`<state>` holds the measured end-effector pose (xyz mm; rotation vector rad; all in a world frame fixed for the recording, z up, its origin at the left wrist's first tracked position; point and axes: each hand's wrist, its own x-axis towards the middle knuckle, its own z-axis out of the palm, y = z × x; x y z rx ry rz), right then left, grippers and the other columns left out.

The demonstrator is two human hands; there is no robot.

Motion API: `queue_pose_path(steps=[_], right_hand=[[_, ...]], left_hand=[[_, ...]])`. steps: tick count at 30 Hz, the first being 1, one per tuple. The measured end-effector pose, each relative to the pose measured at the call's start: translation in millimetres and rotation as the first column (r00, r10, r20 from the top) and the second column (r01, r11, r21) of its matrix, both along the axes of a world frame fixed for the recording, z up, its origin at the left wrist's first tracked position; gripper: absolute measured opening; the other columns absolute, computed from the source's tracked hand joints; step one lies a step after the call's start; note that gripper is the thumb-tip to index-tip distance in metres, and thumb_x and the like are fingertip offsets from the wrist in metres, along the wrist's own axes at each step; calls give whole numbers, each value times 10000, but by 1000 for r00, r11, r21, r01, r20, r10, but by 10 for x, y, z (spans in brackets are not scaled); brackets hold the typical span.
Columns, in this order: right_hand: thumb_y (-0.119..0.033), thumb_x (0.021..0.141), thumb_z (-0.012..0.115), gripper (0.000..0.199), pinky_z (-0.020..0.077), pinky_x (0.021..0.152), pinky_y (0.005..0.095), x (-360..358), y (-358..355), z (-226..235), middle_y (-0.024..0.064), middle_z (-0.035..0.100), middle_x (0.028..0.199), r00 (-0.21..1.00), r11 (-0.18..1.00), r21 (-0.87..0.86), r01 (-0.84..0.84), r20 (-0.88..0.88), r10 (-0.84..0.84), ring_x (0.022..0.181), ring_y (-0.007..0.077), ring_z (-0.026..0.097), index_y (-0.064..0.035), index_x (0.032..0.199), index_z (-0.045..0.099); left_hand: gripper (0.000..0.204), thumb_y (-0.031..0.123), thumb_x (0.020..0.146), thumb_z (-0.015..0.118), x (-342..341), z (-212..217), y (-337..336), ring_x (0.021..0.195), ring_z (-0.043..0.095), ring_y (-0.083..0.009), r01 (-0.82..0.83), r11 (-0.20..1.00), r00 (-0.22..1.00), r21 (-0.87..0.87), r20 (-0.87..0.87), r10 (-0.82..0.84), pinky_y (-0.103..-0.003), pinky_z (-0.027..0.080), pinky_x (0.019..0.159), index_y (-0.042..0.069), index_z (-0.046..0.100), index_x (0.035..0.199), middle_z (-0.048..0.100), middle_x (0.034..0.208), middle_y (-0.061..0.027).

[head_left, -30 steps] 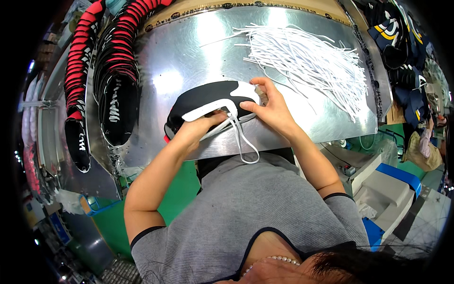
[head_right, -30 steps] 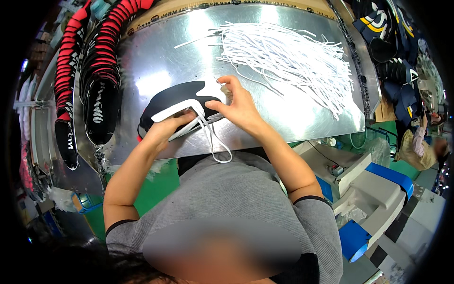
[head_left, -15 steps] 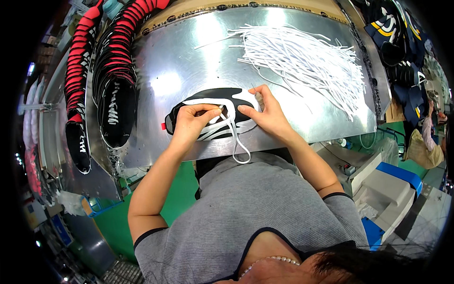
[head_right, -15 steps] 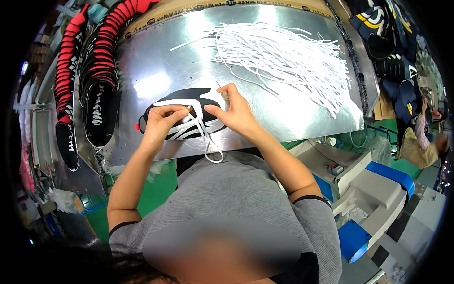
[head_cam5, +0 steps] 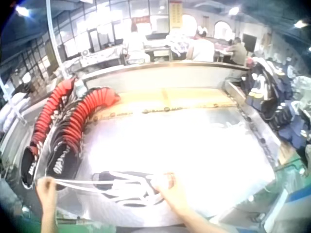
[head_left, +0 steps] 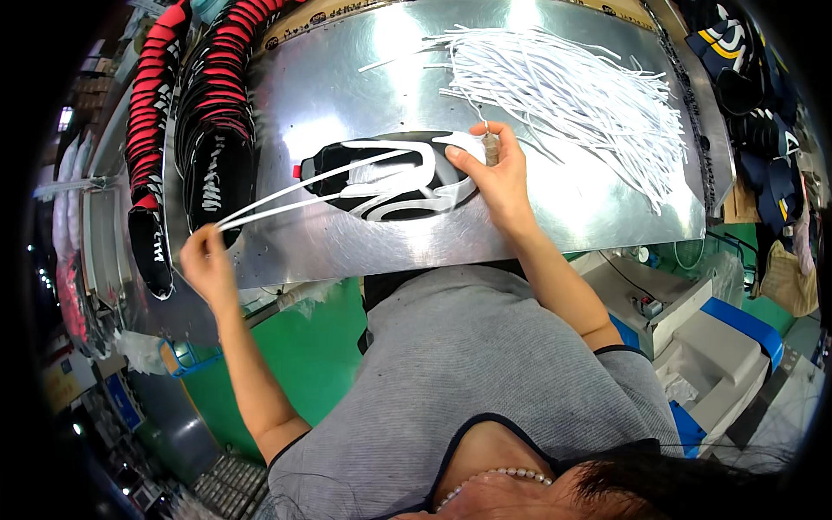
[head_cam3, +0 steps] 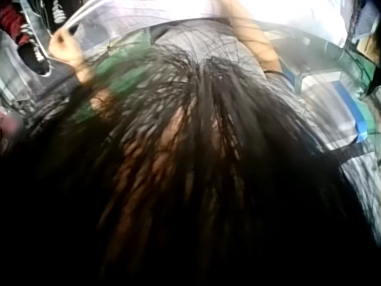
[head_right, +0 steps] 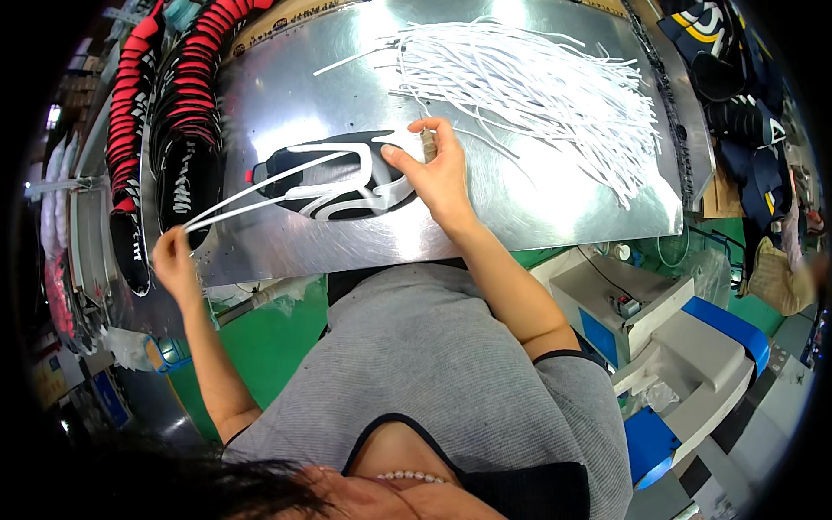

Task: The person laces the eyelets of shoe uppers by hand using white laces, working on uppers one at a time on a metal workbench.

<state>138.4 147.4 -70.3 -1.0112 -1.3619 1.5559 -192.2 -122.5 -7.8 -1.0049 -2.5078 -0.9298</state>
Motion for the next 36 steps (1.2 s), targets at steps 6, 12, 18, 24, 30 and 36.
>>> queue_pose_path(steps=[6, 12, 18, 24, 30, 36], right_hand=[[-285, 738, 843, 421, 350, 567, 253, 51, 107, -182, -38, 484, 740, 991, 999, -37, -18, 134, 22, 648, 73, 402, -77, 934, 534], [-384, 860, 711, 393, 433, 633, 373, 60, 121, 177, 100, 541, 756, 846, 972, 67, -226, 508, 162, 691, 239, 541, -66, 990, 521], [-240, 889, 689, 223, 479, 709, 379, 252, 154, 194, 84, 579, 926, 791, 795, 489, -359, 612, -19, 808, 287, 576, -60, 938, 565], [-90, 846, 725, 241, 476, 731, 280, 253, 109, 528, 49, 625, 965, 902, 858, 280, -431, 117, 415, 859, 122, 591, -43, 1076, 672], [-119, 919, 682, 150, 383, 565, 199, -51, -31, 466, -4, 594, 817, 911, 910, -94, -404, -128, 391, 659, 49, 501, -12, 1024, 689], [-88, 846, 745, 277, 355, 493, 184, -116, -80, 313, 15, 665, 741, 941, 892, -303, -337, -122, 314, 550, 30, 478, -6, 1097, 661]], left_hand=[[112, 107, 901, 685, -66, 50, -377, 835, 613, -177, -172, 982, 982, -75, -90, 165, -310, 494, 744, 14, 706, 959, 670, 933, -87], [87, -14, 861, 657, 1307, 394, 1260, 923, 632, -195, 603, 737, 680, 306, 286, -675, -286, 488, 832, 9, 667, 944, 679, 1023, -107], [55, 31, 842, 680, 1537, 424, 1642, 1154, 604, -270, 699, 600, 487, 388, 357, -798, -362, 472, 963, 3, 664, 886, 615, 1274, -158], [78, 67, 833, 705, 1639, 297, 1730, 1098, 593, -272, 744, 623, 581, 239, 229, -781, -361, 471, 917, 22, 680, 892, 632, 1238, -132], [93, 64, 856, 687, 1661, 286, 1731, 982, 611, -207, 646, 717, 624, 262, 360, -694, -318, 476, 807, 21, 685, 938, 662, 1105, -87], [296, 298, 956, 620, 1340, -103, 1420, 851, 643, -250, 634, 765, 667, -115, 582, -465, -339, 494, 789, 22, 679, 1047, 672, 957, -132]])
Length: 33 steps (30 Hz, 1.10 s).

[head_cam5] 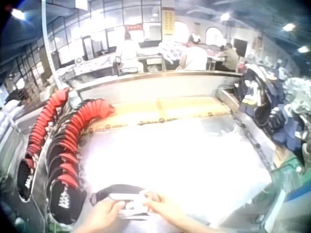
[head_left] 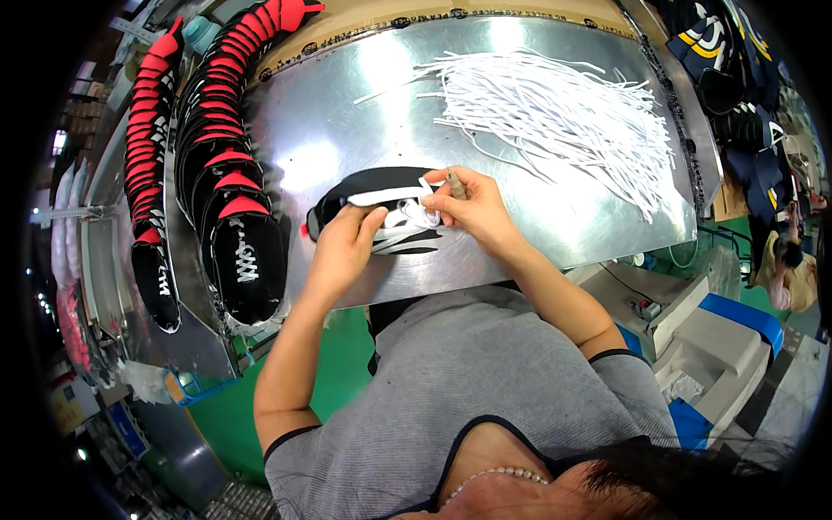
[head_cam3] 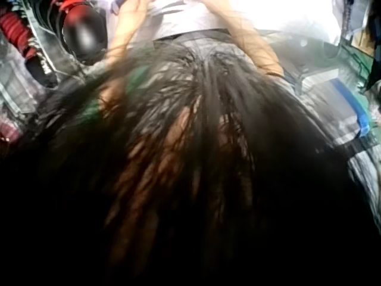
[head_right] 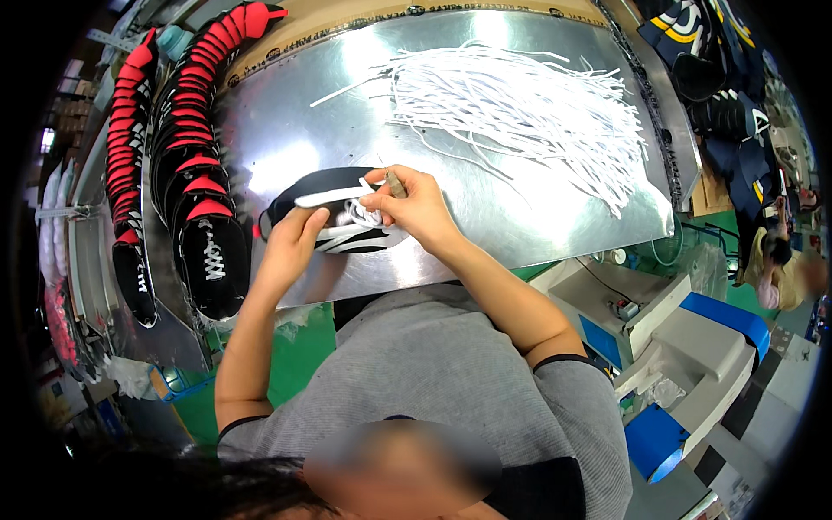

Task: The person laces the eyelets of shoe uppers by hand using white laces, working on uppers one at a time on a metal workbench.

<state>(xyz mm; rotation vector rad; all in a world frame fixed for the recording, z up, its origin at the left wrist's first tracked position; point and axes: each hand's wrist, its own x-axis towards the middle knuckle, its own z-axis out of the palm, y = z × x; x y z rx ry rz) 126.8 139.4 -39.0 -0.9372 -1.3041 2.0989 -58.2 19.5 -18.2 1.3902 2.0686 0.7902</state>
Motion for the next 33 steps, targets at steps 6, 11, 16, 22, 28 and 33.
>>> queue_pose_path(steps=[6, 11, 16, 22, 28, 33], right_hand=[[-106, 788, 793, 444, 394, 492, 209, -70, 29, -25, 38, 692, 741, 969, 975, 190, -113, 239, 66, 555, 46, 516, -1, 1178, 610], [-100, 775, 799, 524, 456, 568, 260, -64, -70, 7, 45, 685, 736, 944, 950, 287, -126, 329, 26, 642, 88, 587, -15, 1240, 573], [-118, 795, 792, 507, 473, 631, 281, -27, -142, 42, 66, 687, 760, 932, 880, 423, -214, 357, 55, 665, 132, 612, -14, 1231, 554], [-146, 869, 726, 369, 505, 686, 300, 119, -214, 86, 108, 701, 830, 966, 808, 564, -170, 258, 23, 749, 167, 659, -7, 1162, 549], [-124, 918, 649, 156, 522, 691, 310, 285, -137, 114, 125, 697, 833, 959, 767, 605, -211, 282, 41, 773, 189, 691, 8, 995, 622], [-116, 899, 648, 109, 514, 643, 318, 249, -60, 129, 114, 699, 792, 920, 688, 658, -305, 391, 34, 699, 229, 685, -12, 930, 651]], left_hand=[[401, 397, 975, 597, 2, -96, 256, 752, 614, -129, 17, 921, 478, -389, 812, 334, -270, 496, 711, 10, 649, 1069, 662, 883, -55], [305, 321, 918, 685, 321, -64, 105, 633, 595, -91, -227, 953, 641, -202, 706, 302, -241, 459, 589, 20, 700, 964, 675, 747, -29], [177, 183, 893, 710, 465, -42, 95, 620, 596, -75, -331, 938, 682, -108, 660, 317, -231, 464, 556, 15, 700, 946, 690, 797, -31], [149, 139, 890, 713, 483, -80, 41, 627, 606, -71, -356, 934, 722, -43, 622, 303, -224, 473, 531, -4, 702, 929, 693, 804, -29], [135, 116, 896, 706, 504, -90, 60, 642, 618, -79, -359, 933, 713, 21, 652, 260, -233, 492, 528, -14, 689, 927, 687, 814, -28], [134, 114, 913, 679, 481, -113, 60, 655, 618, -82, -293, 955, 722, 39, 664, 194, -236, 500, 551, -5, 677, 975, 680, 821, -29]])
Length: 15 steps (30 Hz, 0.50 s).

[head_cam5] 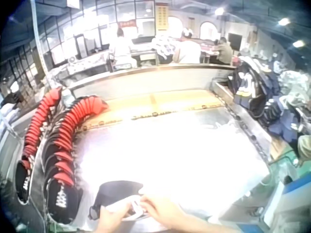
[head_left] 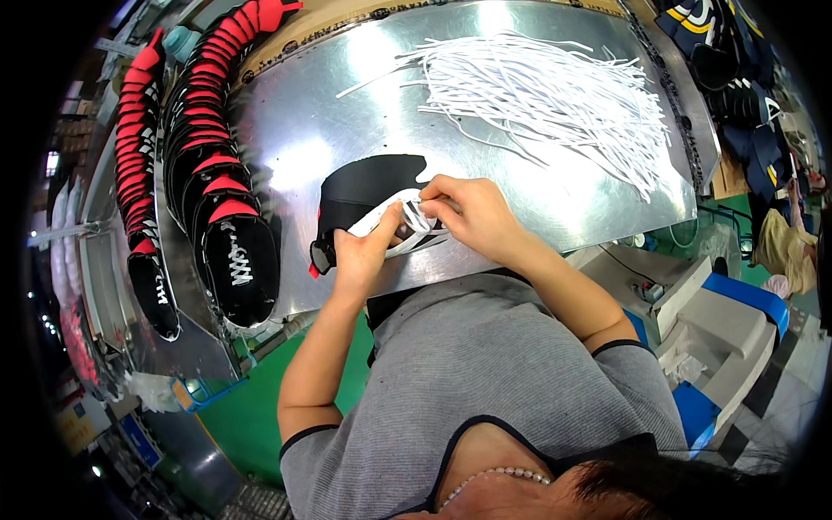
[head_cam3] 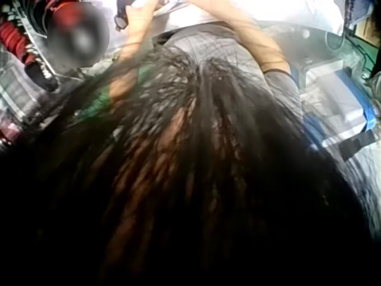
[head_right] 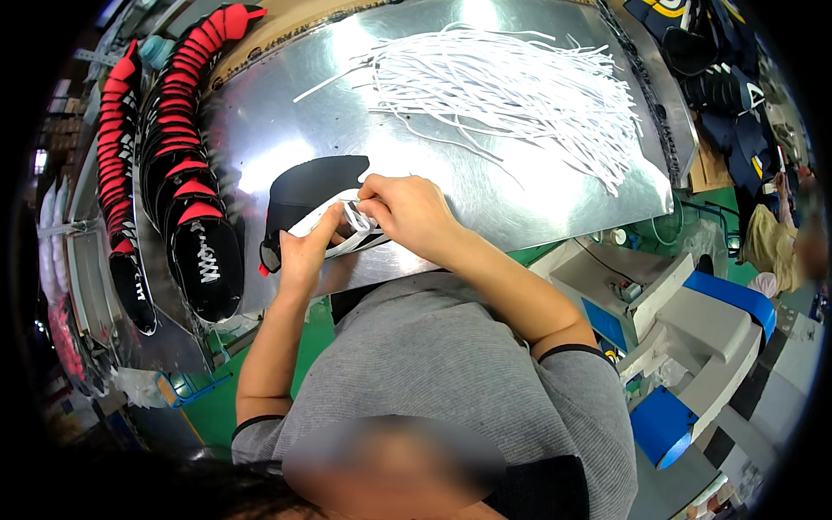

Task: The person laces the eyelets of shoe uppers by hand using white laces, working on uppers one at a time on a metal workbench.

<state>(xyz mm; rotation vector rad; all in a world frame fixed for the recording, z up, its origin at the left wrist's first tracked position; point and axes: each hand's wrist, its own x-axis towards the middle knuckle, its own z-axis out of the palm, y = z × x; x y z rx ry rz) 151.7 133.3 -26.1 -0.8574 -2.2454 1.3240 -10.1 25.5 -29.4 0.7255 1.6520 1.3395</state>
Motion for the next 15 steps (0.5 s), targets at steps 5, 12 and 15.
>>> queue_pose_path(steps=[5, 12, 15], right_hand=[[-139, 907, 627, 144, 506, 624, 380, -38, 87, 61, 143, 677, 753, 988, 992, 68, -111, 111, 103, 670, 300, 664, -5, 958, 622], [-183, 912, 618, 210, 503, 662, 421, -67, 155, 47, 154, 672, 755, 963, 987, 96, -131, 247, 104, 729, 348, 660, -12, 1034, 603], [-189, 950, 590, 199, 512, 712, 419, 8, 311, 350, 177, 691, 823, 961, 999, -38, -9, 276, 19, 806, 325, 680, -18, 1050, 608]], left_hand=[[141, 92, 935, 629, 5, 8, -33, 708, 624, -88, 152, 988, 985, 21, 82, -153, -234, 509, 603, -2, 661, 1036, 675, 885, -39], [212, 170, 940, 579, 10, 49, 103, 660, 574, -86, 209, 965, 975, -158, 111, -193, -232, 449, 619, 2, 685, 866, 668, 803, -42], [164, 159, 934, 609, -369, 69, 179, 735, 599, -94, 377, 894, 912, -241, 262, -314, -239, 468, 701, 17, 690, 930, 677, 871, -35]])
